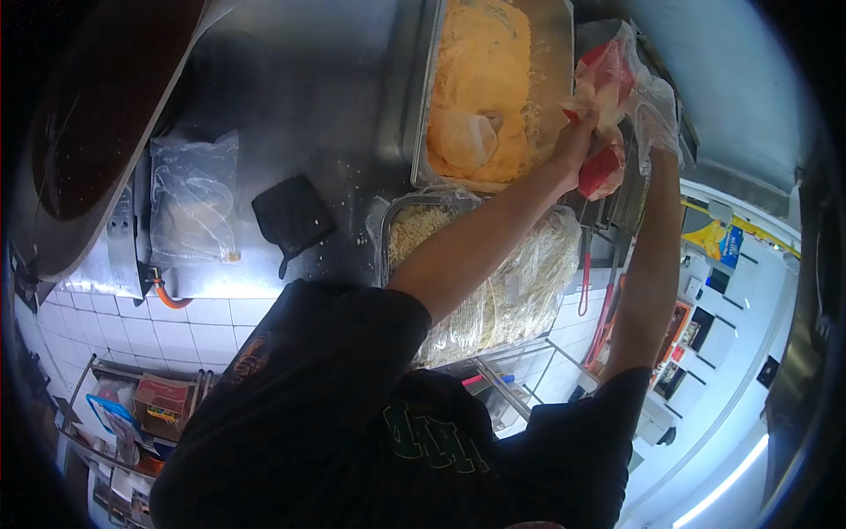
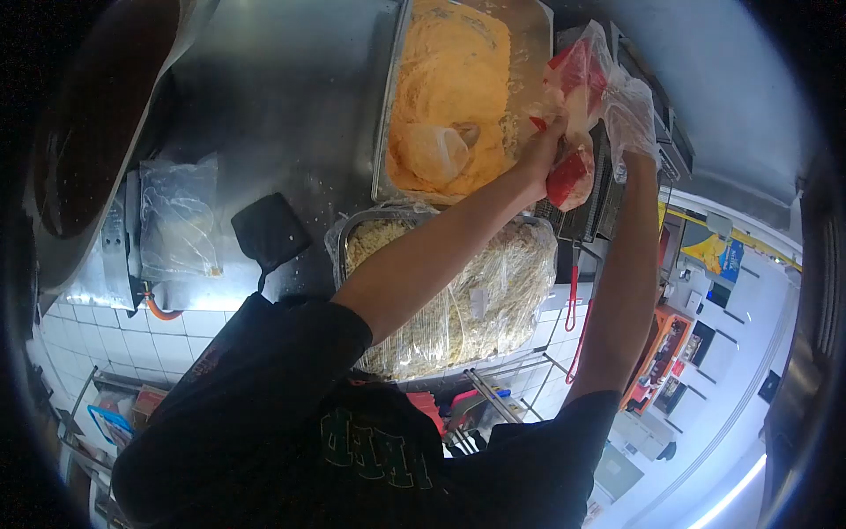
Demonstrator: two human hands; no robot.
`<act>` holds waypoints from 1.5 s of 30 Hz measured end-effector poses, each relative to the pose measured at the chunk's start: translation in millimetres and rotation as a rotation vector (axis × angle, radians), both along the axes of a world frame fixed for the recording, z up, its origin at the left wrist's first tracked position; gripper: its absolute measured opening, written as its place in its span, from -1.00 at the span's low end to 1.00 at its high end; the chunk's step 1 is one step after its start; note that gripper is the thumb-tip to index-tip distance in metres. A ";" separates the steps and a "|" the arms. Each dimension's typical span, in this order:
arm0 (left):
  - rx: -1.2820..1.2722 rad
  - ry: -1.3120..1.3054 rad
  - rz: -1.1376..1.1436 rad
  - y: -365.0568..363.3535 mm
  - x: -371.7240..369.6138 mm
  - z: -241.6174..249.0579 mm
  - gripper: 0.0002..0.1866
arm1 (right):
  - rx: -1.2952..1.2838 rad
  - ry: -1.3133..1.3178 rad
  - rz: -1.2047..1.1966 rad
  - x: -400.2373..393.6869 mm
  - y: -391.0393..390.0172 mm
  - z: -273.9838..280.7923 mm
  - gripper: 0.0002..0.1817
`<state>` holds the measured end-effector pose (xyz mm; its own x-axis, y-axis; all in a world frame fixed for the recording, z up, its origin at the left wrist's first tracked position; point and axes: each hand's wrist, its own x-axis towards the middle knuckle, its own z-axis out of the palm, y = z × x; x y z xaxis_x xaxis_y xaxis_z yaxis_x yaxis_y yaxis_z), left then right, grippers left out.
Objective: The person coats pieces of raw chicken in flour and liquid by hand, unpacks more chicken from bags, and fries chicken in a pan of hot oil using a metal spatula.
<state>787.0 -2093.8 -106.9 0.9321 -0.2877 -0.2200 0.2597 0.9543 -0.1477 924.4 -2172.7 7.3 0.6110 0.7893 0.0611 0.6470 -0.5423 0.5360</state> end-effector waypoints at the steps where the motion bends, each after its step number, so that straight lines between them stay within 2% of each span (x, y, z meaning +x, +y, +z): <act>1: 0.146 0.038 0.009 -4.1 3.7 -1.5 -0.56 | 0.003 -0.010 -0.010 -2.8 1.2 -3.0 -0.81; 3: 0.075 0.008 -0.010 -8.8 5.7 -7.8 -0.57 | 0.316 0.186 -0.231 -10.7 -6.4 -9.5 -0.81; 5: -0.002 -0.028 -0.049 -7.0 0.4 -2.9 -0.58 | 0.256 0.036 -0.127 -5.6 -34.0 -12.1 -0.74; 6: 0.081 0.025 -0.056 1.5 -2.6 4.5 -0.58 | 0.533 0.232 -0.332 -25.8 -11.5 -7.4 -0.73; 8: 0.176 0.132 -0.046 5.4 -2.8 8.0 -0.60 | 0.921 0.582 -0.630 -63.7 30.4 2.1 -0.74; 9: 0.181 0.130 -0.048 4.6 -6.1 6.7 -0.60 | 0.927 0.582 -0.630 -60.2 21.7 -2.4 -0.74; 11: 0.338 0.046 0.071 3.2 -11.5 2.7 -0.66 | 0.579 0.422 -0.376 -42.5 -2.7 -11.4 -0.77; 12: 0.338 0.049 0.072 -1.0 -10.9 -1.7 -0.66 | 0.508 0.400 -0.264 -46.4 -7.8 -9.2 -0.77; 13: 0.472 0.046 0.158 -7.0 -11.0 -4.6 -0.69 | 0.440 0.372 -0.152 -50.2 -12.8 -6.9 -0.76; 14: 0.605 0.040 0.244 -12.6 -10.6 -7.5 -0.72 | 0.489 0.471 -0.329 -55.8 -18.3 -5.2 -0.77; 15: 0.603 0.040 0.243 -13.0 -12.0 -7.5 -0.72 | 0.535 0.567 -0.507 -62.6 -22.1 -2.8 -0.78; 16: 0.820 0.069 0.272 -12.3 -13.8 -7.5 -0.72 | 0.533 0.566 -0.508 -76.2 -18.6 0.9 -0.78; 17: 1.037 0.098 0.299 -11.8 -15.0 -6.8 -0.73 | 0.700 0.646 -0.523 -92.6 -14.6 1.9 -0.80; 18: 1.036 0.099 0.300 -11.9 -14.8 -4.8 -0.73 | 0.780 0.682 -0.524 -104.2 -9.5 5.3 -0.80; 20: 1.280 0.187 0.336 -12.2 -15.1 -0.3 -0.68 | 0.784 0.701 -0.503 -115.6 -0.9 8.9 -0.81; 24: 1.261 0.220 0.368 -8.5 -12.8 2.3 -0.65 | 0.660 0.667 -0.447 -128.0 12.4 20.4 -0.82; 26: 1.225 0.151 0.281 -12.1 -9.4 -4.5 -0.65 | 0.554 0.614 -0.406 -131.9 20.2 24.3 -0.82; 30: 1.274 0.128 0.400 -9.5 -20.9 11.3 -0.62 | 0.232 0.355 -0.249 -131.5 30.7 17.5 -0.82; 32: 1.356 0.093 0.177 -12.1 -16.9 17.6 -0.66 | 0.081 0.170 -0.191 -125.4 32.2 8.4 -0.82; 33: 1.353 0.090 0.175 -17.1 -14.6 16.3 -0.66 | 0.047 0.083 -0.189 -120.0 28.7 5.4 -0.82; 35: 1.108 0.064 0.089 -25.6 -9.3 12.5 -0.69 | 0.133 -0.013 -0.261 -99.8 17.5 3.4 -0.79; 36: 1.104 0.065 0.093 -23.3 -10.5 14.5 -0.69 | 0.089 0.126 -0.089 -73.7 -11.0 4.8 -0.82; 37: 0.800 0.025 0.087 -17.6 -14.1 17.2 -0.72 | 0.085 0.123 -0.086 -68.8 -21.2 1.8 -0.82; 38: 0.497 -0.015 0.080 -11.1 -17.6 20.6 -0.74 | 0.200 0.104 -0.202 -65.7 -28.2 -1.6 -0.81; 39: 0.494 -0.017 0.082 -4.9 -21.0 24.4 -0.74 | 0.315 0.085 -0.319 -61.4 -37.0 -5.7 -0.80; 40: 0.367 -0.040 0.018 0.8 -24.7 28.5 -0.71 | 0.342 0.179 -0.442 -55.3 -45.2 -8.5 -0.75; 41: 0.241 -0.063 -0.046 3.2 -26.9 31.1 -0.68 | 0.340 0.178 -0.441 -45.4 -55.3 -16.7 -0.75; 43: 0.206 -0.094 -0.066 0.6 -28.9 29.6 -0.65 | 0.809 0.417 -0.340 -36.5 -59.2 -26.2 -0.74; 45: 0.173 -0.125 -0.087 0.2 -31.3 28.9 -0.61 | 0.841 0.454 -0.353 -38.9 -55.4 -24.3 -0.74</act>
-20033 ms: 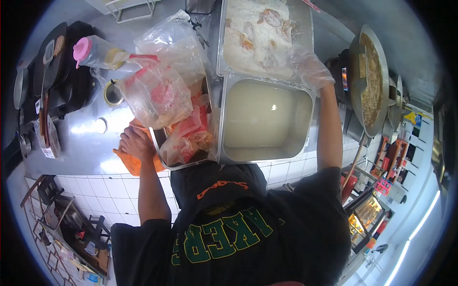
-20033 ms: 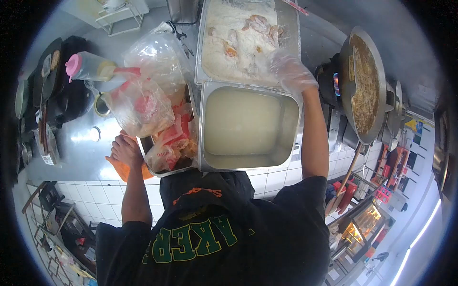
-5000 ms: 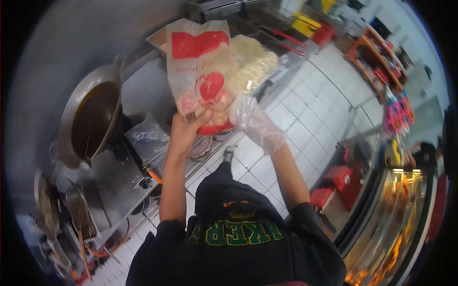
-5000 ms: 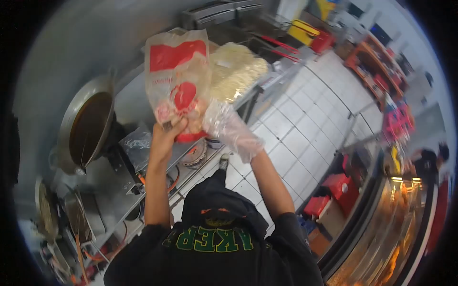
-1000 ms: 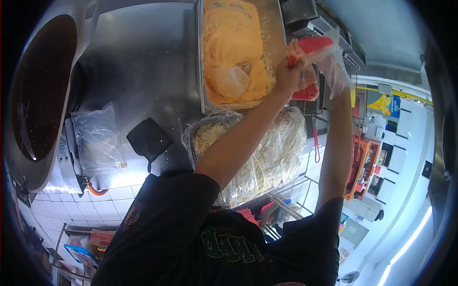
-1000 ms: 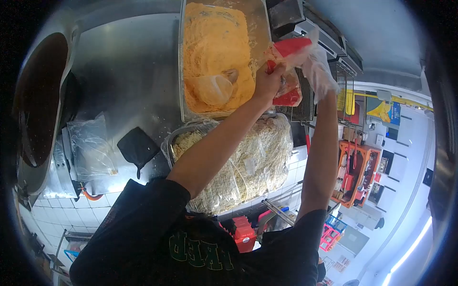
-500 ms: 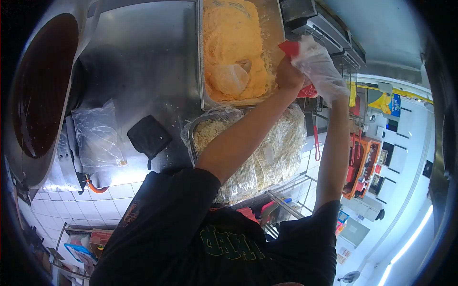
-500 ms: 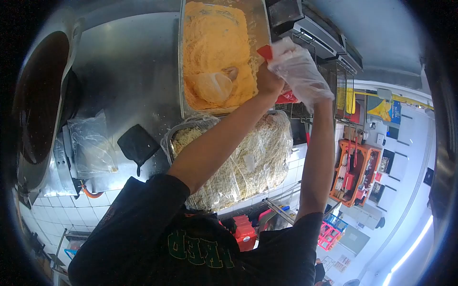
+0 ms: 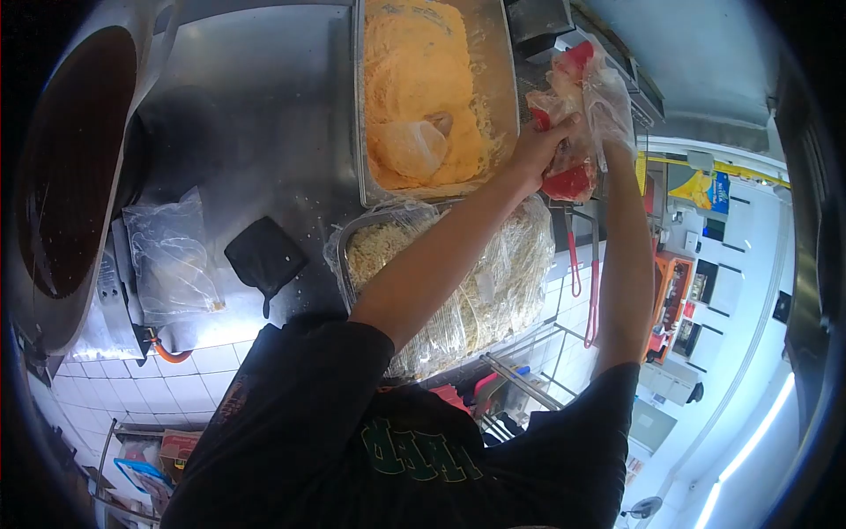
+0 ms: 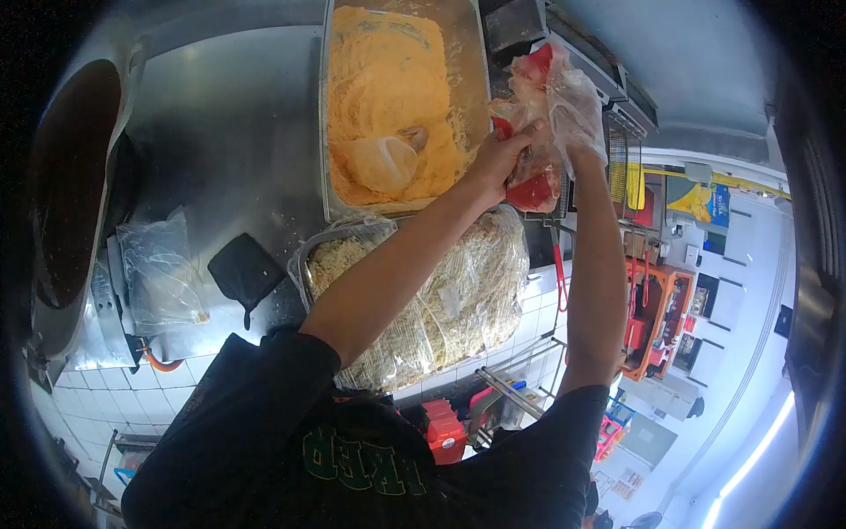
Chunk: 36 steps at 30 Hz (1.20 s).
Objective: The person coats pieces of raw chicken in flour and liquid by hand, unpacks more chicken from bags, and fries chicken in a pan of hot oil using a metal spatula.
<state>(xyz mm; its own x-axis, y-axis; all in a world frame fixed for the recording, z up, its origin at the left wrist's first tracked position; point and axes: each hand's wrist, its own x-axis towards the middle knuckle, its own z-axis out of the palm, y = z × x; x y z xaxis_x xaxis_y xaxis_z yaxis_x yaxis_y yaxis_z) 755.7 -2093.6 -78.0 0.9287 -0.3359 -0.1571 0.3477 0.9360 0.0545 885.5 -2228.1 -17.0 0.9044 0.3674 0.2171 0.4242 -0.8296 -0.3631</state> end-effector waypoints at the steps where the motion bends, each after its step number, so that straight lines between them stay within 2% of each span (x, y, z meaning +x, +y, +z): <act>1: -0.001 0.013 -0.013 1.1 -0.9 0.4 -0.61 | -0.077 0.001 -0.009 -4.2 7.7 7.4 -0.74; 5: -0.044 0.061 -0.003 3.8 -0.1 -0.6 -0.60 | -0.400 -0.044 0.039 -30.3 51.1 39.0 -0.74; 7: -0.052 0.071 0.015 4.8 2.5 -5.0 -0.59 | -0.436 -0.032 0.050 -48.1 73.7 53.6 -0.74; 9: -0.058 0.083 0.033 4.4 4.1 -11.2 -0.59 | -0.378 0.023 0.038 -66.7 90.0 65.5 -0.74; 11: 0.084 0.027 0.067 2.6 5.3 -15.4 -0.59 | -0.168 0.150 -0.012 -79.0 88.5 69.1 -0.74; 13: 0.101 -0.015 0.069 8.8 -1.6 -7.5 -0.60 | 0.038 0.275 -0.067 -86.7 85.7 72.7 -0.74; 15: 0.120 -0.058 0.067 9.9 -6.4 -2.4 -0.60 | 0.142 0.336 -0.095 -84.9 84.9 71.8 -0.74; 17: 0.112 -0.025 0.096 3.7 -7.5 -0.6 -0.62 | -0.107 0.352 -0.035 -73.1 84.7 64.1 -0.72; 18: 0.111 -0.022 0.095 -1.0 -7.0 -3.0 -0.62 | -0.109 0.355 -0.036 -56.2 66.5 50.1 -0.72; 20: -0.024 0.016 0.109 -7.0 -5.6 -6.5 -0.57 | -0.616 0.067 0.205 -20.5 15.4 19.5 -0.68; 21: -0.023 0.015 0.108 -5.5 -4.4 -5.9 -0.57 | 0.057 0.427 0.038 -30.8 28.2 22.5 -0.63; 22: -0.047 0.043 0.081 -2.1 -2.8 -4.1 -0.57 | 0.058 0.425 0.038 -41.2 44.0 33.2 -0.63; 23: -0.071 0.073 0.054 -0.2 -2.5 -3.4 -0.56 | 0.057 0.426 -0.130 -51.9 60.2 46.5 -0.61; 26: -0.137 0.173 0.058 -3.9 4.0 -2.7 -0.55 | 0.221 0.416 -0.238 -54.6 61.6 45.7 -0.58; 29: -0.096 0.092 0.136 -1.9 2.8 3.9 -0.52 | -0.030 0.348 -0.229 -34.5 42.8 44.6 -0.64; 31: -0.031 0.050 0.056 -2.1 1.5 3.0 -0.50 | -0.899 -0.381 0.255 -14.4 19.1 38.4 -0.70; 32: 0.024 0.008 -0.013 -2.7 1.9 3.3 -0.48 | -0.896 -0.383 0.231 -10.0 9.9 36.6 -0.70; 33: 0.033 -0.003 -0.033 -1.4 0.3 5.7 -0.48 | -0.410 -0.111 0.046 -8.7 4.6 36.3 -0.74; 34: 0.157 -0.053 -0.077 -0.2 -3.2 7.6 -0.44 | 0.088 0.149 -0.128 -17.4 14.6 41.4 -0.77; 35: 0.281 -0.103 -0.119 1.4 -5.7 9.8 -0.40 | 0.244 0.200 -0.176 -32.6 19.4 52.3 -0.82; 36: 0.288 -0.110 -0.132 -2.7 -4.3 3.8 -0.40 | 0.253 0.193 -0.188 -38.9 18.4 58.6 -0.82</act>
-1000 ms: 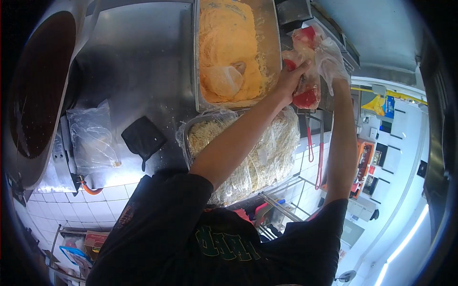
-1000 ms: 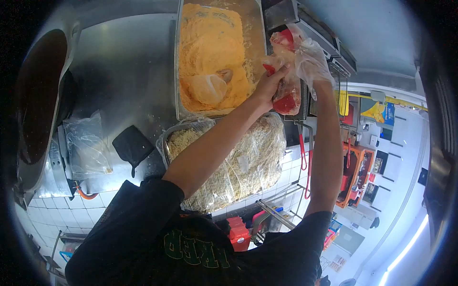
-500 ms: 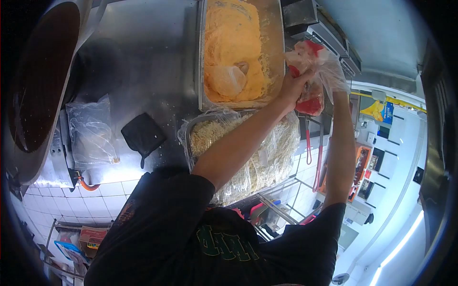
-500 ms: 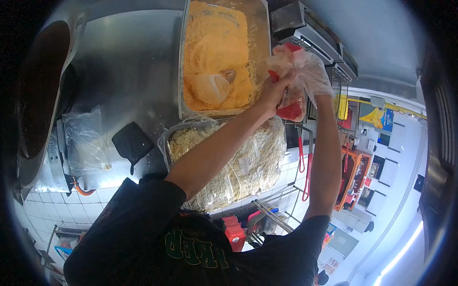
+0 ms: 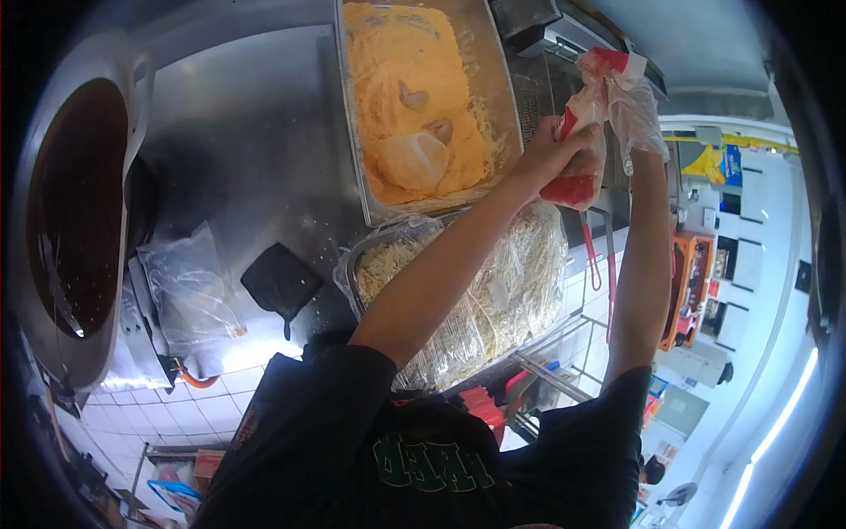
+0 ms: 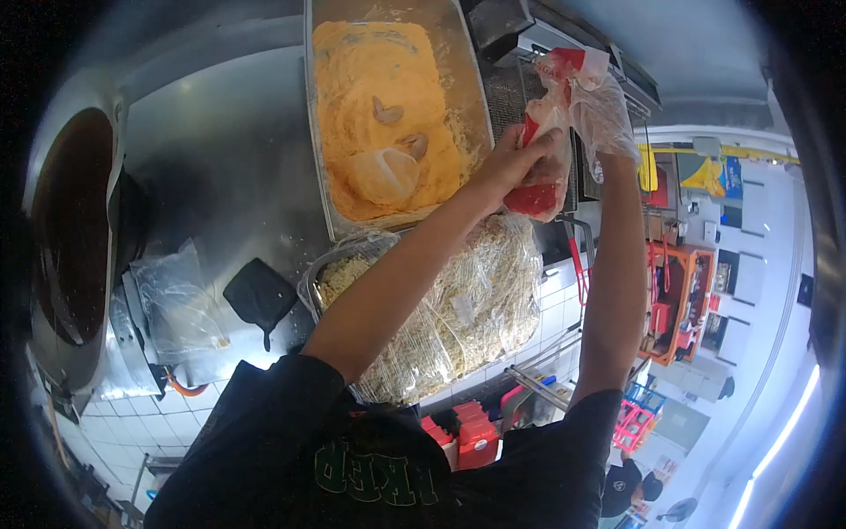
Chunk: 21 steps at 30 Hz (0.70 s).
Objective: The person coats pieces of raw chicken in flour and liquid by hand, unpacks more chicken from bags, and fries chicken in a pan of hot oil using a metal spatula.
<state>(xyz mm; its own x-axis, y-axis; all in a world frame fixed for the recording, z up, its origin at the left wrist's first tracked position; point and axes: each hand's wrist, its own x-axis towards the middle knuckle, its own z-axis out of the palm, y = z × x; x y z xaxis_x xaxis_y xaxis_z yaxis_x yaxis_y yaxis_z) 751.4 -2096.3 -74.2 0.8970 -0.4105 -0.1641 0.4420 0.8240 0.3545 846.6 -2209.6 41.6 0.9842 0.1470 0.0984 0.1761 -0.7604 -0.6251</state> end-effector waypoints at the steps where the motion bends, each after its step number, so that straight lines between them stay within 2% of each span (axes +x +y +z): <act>1: 0.122 -0.116 -0.008 -4.8 2.0 -9.8 -0.34 | 0.041 -0.036 -0.018 -4.0 -3.2 3.0 -0.83; 2: 0.243 -0.230 -0.015 -10.1 3.8 -18.6 -0.28 | 0.082 -0.069 -0.034 -7.8 -4.8 3.5 -0.83; 3: 0.247 -0.231 -0.023 -6.5 4.3 -17.8 -0.28 | 0.527 -0.019 0.059 -6.1 -9.1 1.9 -0.81; 6: 0.369 -0.307 -0.144 10.2 6.1 -11.5 -0.17 | 0.500 -0.054 -0.087 -13.1 -27.8 8.2 -0.77; 9: 0.214 -0.447 -0.293 21.4 4.6 -0.2 -0.14 | 0.460 -0.076 -0.138 -14.0 -32.3 12.9 -0.70; 10: 0.194 -0.485 -0.261 17.4 6.1 -1.8 -0.24 | 0.421 -0.093 -0.178 -16.8 -33.5 16.6 -0.68; 11: 0.173 -0.521 -0.229 12.4 7.1 -2.4 -0.34 | 0.530 -0.094 -0.194 -20.2 -35.4 16.7 -0.65; 12: 0.165 -0.532 -0.240 8.6 7.5 -3.1 -0.34 | 0.525 -0.107 -0.205 -20.7 -37.8 17.5 -0.65; 14: 0.250 -0.513 -0.155 6.2 9.2 -5.9 -0.50 | 0.312 -0.156 -0.348 -17.5 -36.2 16.9 -0.64; 16: 0.323 -0.526 -0.081 1.5 11.7 -8.0 -0.53 | 0.185 -0.231 -0.307 -28.2 -28.5 25.2 -0.61; 17: 0.394 -0.536 -0.007 -0.9 13.6 -8.3 -0.56 | 0.194 -0.163 -0.279 -34.6 -26.1 30.5 -0.60; 21: 0.322 -0.546 0.076 7.9 12.0 8.2 -0.63 | 0.168 -0.051 -0.152 -25.6 -53.3 29.8 -0.56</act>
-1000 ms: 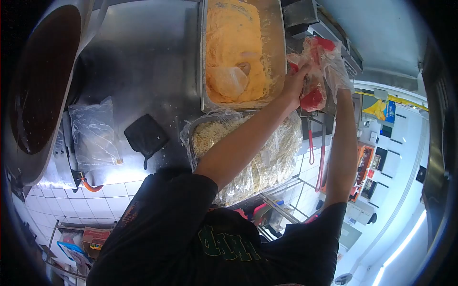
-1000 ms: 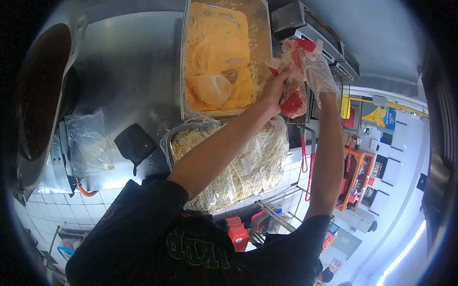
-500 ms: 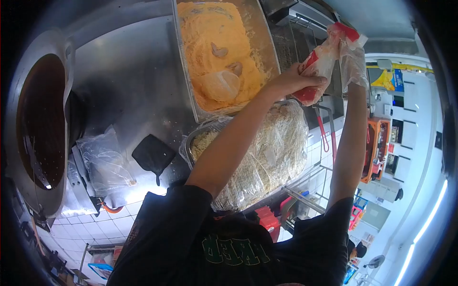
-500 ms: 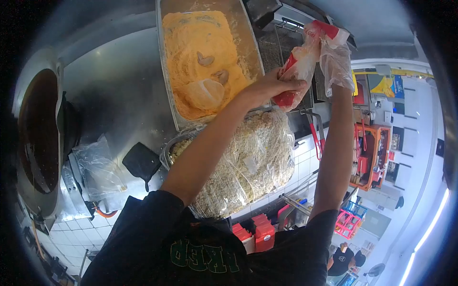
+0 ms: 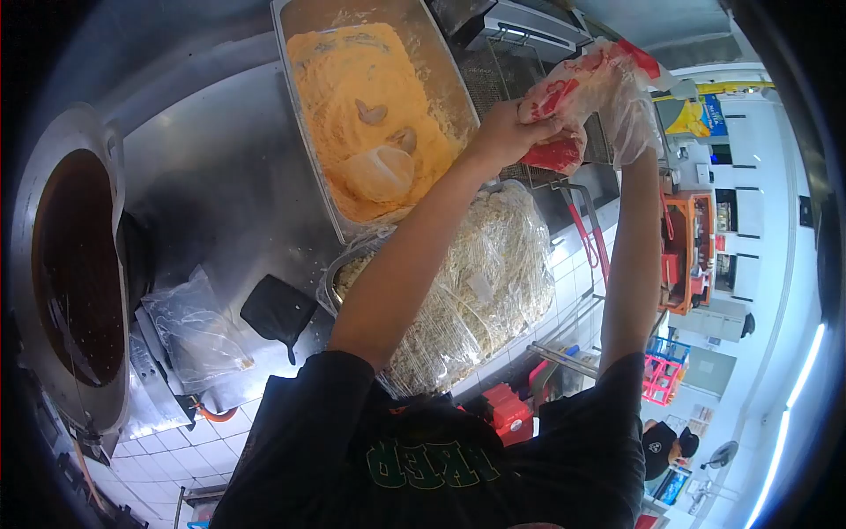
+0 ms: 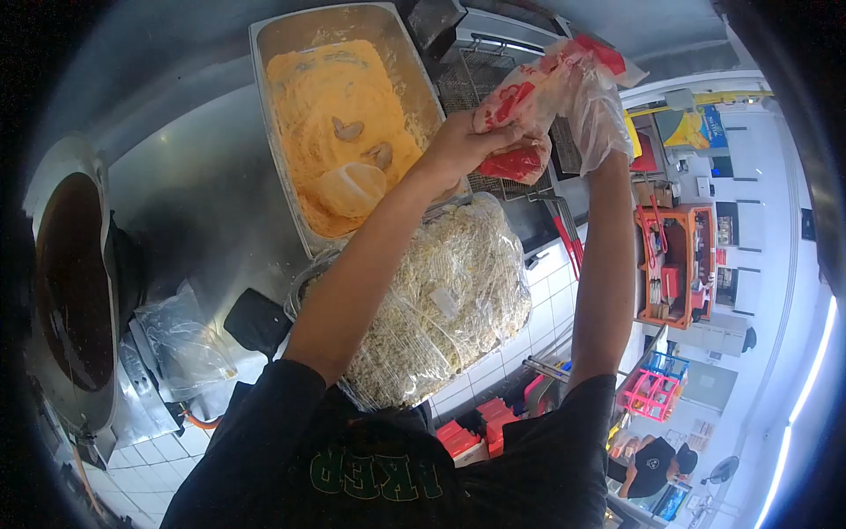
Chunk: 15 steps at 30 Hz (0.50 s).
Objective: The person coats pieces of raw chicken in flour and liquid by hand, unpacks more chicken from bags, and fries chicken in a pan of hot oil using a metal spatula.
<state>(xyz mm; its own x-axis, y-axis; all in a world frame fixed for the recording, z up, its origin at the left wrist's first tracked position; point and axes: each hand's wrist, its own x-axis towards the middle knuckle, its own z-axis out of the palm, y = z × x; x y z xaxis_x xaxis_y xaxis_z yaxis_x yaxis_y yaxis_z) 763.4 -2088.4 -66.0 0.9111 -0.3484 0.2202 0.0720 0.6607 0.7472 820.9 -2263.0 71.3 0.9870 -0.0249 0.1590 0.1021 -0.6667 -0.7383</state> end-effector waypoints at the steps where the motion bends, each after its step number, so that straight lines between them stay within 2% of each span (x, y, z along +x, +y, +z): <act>1: -0.061 0.010 -0.036 3.6 -0.6 3.2 -0.63 | -0.011 0.013 0.032 0.3 -0.7 0.9 -0.55; 3: -0.121 0.016 -0.079 8.1 -5.1 9.9 -0.62 | 0.210 0.097 0.032 -7.1 6.1 -3.1 -0.54; 5: -0.255 0.135 -0.111 10.9 -8.4 16.0 -0.60 | 0.432 0.179 0.033 -19.2 22.2 -5.7 -0.52; 10: -0.212 0.132 -0.041 12.3 -7.4 15.2 -0.53 | 0.636 0.202 0.110 -45.3 23.4 -11.2 -0.52; 12: -0.209 0.136 -0.045 15.2 -4.7 16.5 -0.48 | -0.286 -0.030 0.275 -52.1 -6.6 -25.7 -0.64; 14: -0.260 0.150 -0.126 14.0 0.7 13.8 -0.37 | -0.397 0.038 0.260 -76.9 32.2 -3.8 -0.73; 15: -0.259 0.148 -0.128 17.6 -1.8 17.7 -0.37 | -0.397 0.037 0.258 -71.4 25.5 -7.8 -0.73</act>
